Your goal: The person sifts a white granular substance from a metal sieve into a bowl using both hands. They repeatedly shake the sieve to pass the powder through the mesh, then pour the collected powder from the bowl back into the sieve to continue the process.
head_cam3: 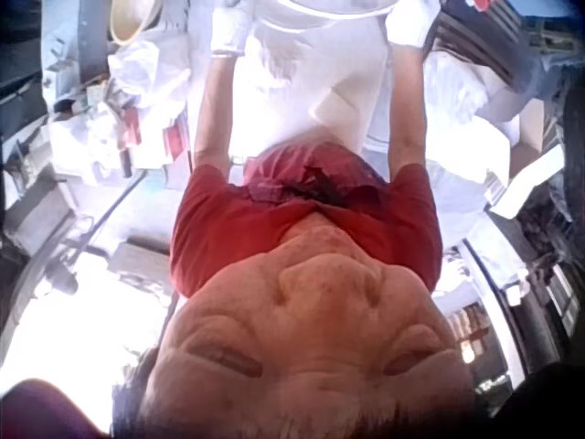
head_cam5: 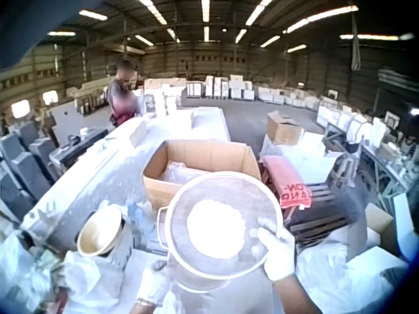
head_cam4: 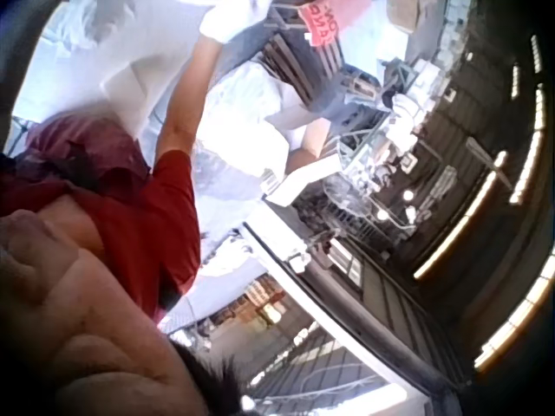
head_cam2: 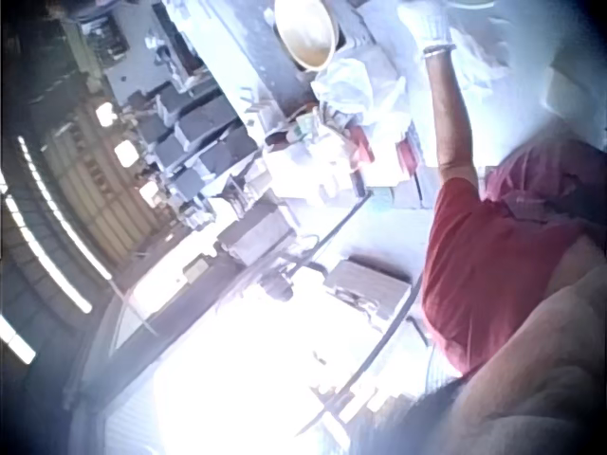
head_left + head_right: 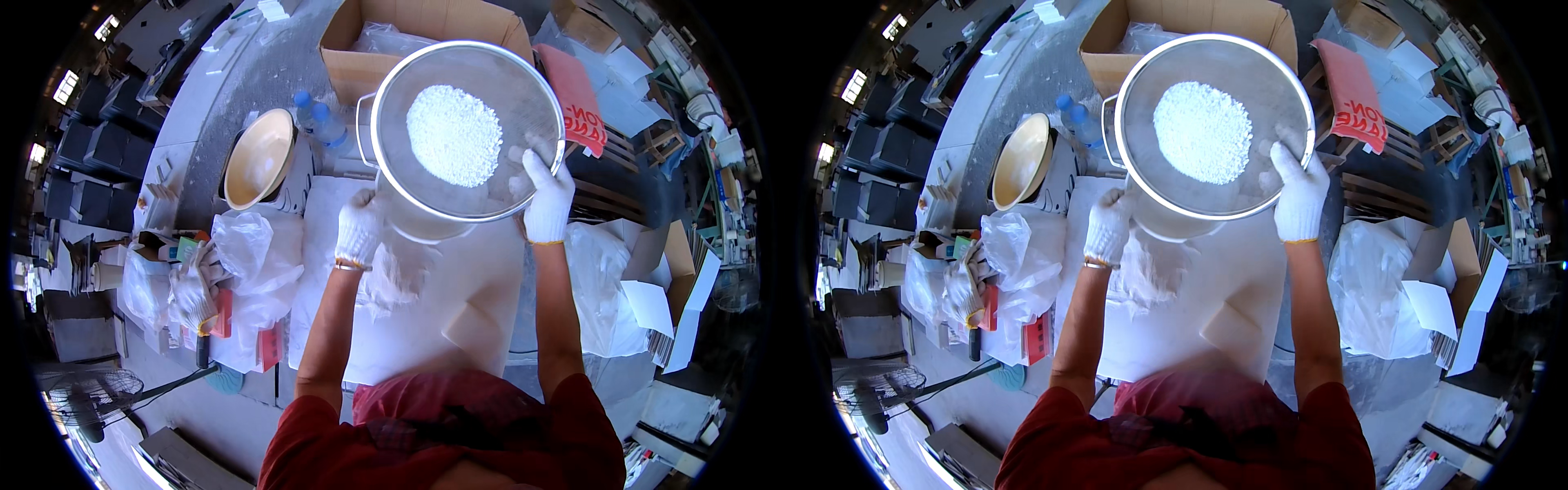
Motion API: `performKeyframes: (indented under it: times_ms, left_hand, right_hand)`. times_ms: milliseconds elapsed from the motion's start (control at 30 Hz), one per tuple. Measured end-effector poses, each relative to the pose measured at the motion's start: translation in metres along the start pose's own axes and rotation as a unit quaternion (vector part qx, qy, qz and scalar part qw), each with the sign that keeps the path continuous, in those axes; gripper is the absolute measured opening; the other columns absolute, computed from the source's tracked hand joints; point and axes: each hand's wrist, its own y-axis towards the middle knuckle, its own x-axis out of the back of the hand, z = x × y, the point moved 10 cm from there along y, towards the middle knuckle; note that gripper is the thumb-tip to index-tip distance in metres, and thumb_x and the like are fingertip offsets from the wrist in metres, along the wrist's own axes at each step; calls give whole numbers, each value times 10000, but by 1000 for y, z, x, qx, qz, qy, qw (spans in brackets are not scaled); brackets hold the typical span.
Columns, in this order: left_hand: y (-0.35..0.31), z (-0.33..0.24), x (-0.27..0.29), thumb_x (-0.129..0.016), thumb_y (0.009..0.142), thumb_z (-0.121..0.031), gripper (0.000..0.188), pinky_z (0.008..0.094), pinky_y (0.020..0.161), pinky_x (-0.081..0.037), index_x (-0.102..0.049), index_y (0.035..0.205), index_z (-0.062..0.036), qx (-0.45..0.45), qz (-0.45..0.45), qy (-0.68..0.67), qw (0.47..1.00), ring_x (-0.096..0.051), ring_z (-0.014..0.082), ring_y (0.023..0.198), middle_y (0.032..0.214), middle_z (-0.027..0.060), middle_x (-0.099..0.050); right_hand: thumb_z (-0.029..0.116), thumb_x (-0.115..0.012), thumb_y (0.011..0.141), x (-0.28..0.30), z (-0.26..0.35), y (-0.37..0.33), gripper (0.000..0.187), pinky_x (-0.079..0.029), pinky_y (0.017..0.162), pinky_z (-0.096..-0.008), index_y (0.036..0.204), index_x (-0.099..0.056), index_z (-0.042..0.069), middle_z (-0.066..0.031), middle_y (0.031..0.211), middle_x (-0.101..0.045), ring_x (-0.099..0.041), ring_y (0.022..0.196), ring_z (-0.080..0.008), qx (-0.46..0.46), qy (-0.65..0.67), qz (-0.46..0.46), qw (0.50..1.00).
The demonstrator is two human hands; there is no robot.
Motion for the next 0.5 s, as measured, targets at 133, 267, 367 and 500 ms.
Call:
performKeyframes:
  times_ms: [133, 267, 367, 500]
  left_hand:
    - [-43, 17, -1, -704, 981, -199, 223, 281, 682, -578, -749, 1041, 11, 19, 2, -110, 994, -663, 108, 752, 884, 38, -715]
    - [-83, 28, 7, -721, 974, -190, 248, 296, 686, -606, -744, 1059, 42, 34, -11, -144, 989, -661, 115, 739, 893, 53, -716]
    - [-103, 40, 11, -732, 979, -186, 253, 304, 686, -618, -730, 1030, 62, 23, -9, -143, 989, -687, 135, 750, 882, 70, -713]
    - [-111, 69, 14, -746, 979, -174, 218, 306, 673, -618, -726, 983, 43, 36, -8, -158, 987, -684, 137, 730, 853, 54, -699]
  right_hand:
    - [60, -705, 1015, 8, -5, -37, 425, -579, 843, -290, 1432, -663, -15, -98, 1357, -718, -729, 1115, -166, 26, 2, 12, 1000]
    - [78, -715, 1014, 22, -23, -70, 442, -562, 880, -291, 1445, -658, -2, -106, 1336, -737, -722, 1140, -176, 41, 10, -2, 999]
    - [54, -751, 1000, 31, -30, -91, 409, -567, 935, -288, 1397, -690, -26, -99, 1263, -762, -724, 1099, -170, 68, 40, -21, 997]
    - [66, -778, 984, 41, -30, -110, 399, -562, 944, -293, 1365, -711, -28, -87, 1236, -766, -715, 1079, -165, 97, 52, -32, 993]
